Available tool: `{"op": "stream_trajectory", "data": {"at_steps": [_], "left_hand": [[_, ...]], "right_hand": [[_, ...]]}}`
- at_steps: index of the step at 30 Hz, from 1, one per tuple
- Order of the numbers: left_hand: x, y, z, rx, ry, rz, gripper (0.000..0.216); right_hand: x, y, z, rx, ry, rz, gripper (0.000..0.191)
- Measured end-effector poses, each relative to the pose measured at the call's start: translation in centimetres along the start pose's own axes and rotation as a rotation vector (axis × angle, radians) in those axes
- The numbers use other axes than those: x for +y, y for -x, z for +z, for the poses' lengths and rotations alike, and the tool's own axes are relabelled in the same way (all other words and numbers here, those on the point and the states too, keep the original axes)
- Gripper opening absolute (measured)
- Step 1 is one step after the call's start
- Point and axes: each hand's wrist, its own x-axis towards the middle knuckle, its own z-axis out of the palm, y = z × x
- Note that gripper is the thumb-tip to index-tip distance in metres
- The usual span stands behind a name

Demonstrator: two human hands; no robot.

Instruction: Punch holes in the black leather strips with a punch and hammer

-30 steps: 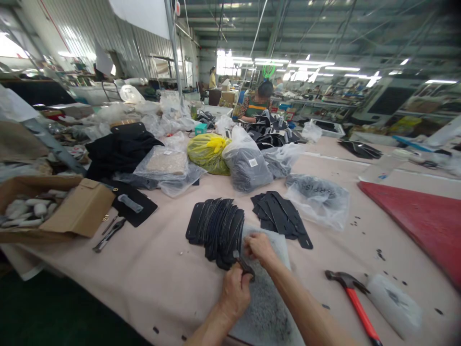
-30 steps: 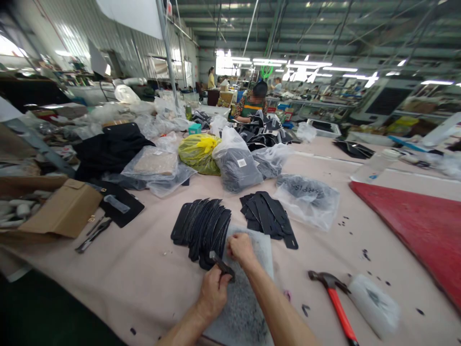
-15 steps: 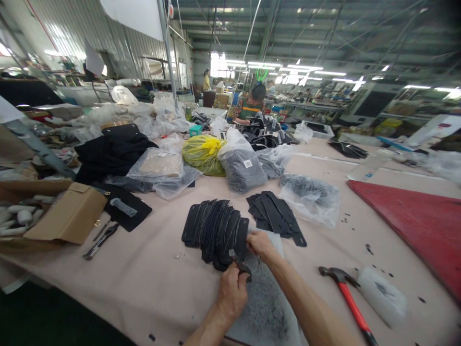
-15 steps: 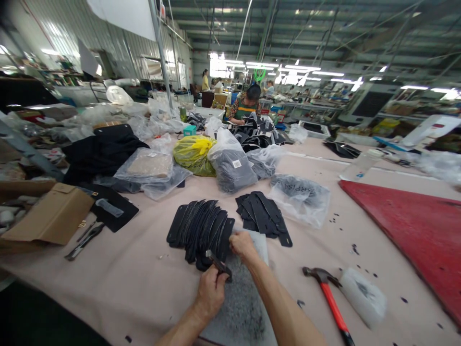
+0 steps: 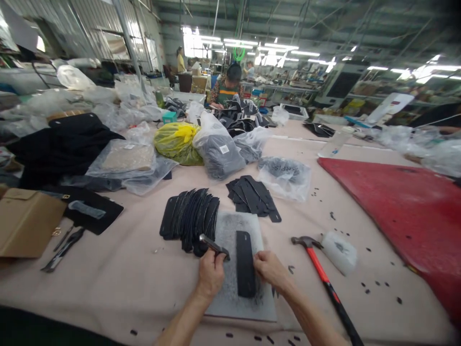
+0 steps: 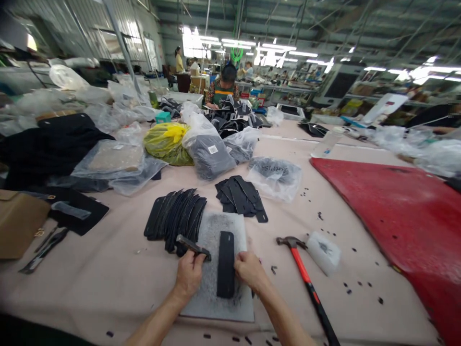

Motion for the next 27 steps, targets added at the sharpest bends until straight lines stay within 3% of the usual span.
{"op": "stream_trajectory", "data": {"at_steps": [4, 6, 10, 13, 18, 23, 27], "left_hand": [[0.5, 0.0, -0.1, -0.016, -0.001, -0.003, 0.02], [0.8, -0.1, -0.3, -0.025, 0.004, -0.017, 0.02], [1.9, -1.3, -0.7, -0.071, -0.018, -0.031, 0.018], [3.1, -2.8, -0.6, -0.099, -0.031, 0.001, 0.017], [4.7, -5.4, 1.6, -0.124, -0.017, 0.048, 0.016], [4.6, -7.1, 5.1, -0.265, 0.016, 0.137, 0.016], [3.6, -7.0, 6.2, -0.312, 0.017, 0.184, 0.019]], "right_hand": [[0.1, 1.3, 0.4, 0.147, 0.148, -0.01, 0.011], [-0.3, 1.9, 0.4, 0.233, 0.2, -0.051, 0.022], [-0.6, 2.7, 1.6, 0.378, 0.413, -0.405, 0.048], [0.4, 3.0, 3.6, 0.378, 0.538, -0.573, 0.062], [2.3, 4.2, 5.9, 0.395, 0.578, -0.61, 0.066], [2.7, 4.7, 5.9, 0.401, 0.54, -0.623, 0.067], [2.5, 4.6, 5.6, 0.384, 0.506, -0.602, 0.071]]}}
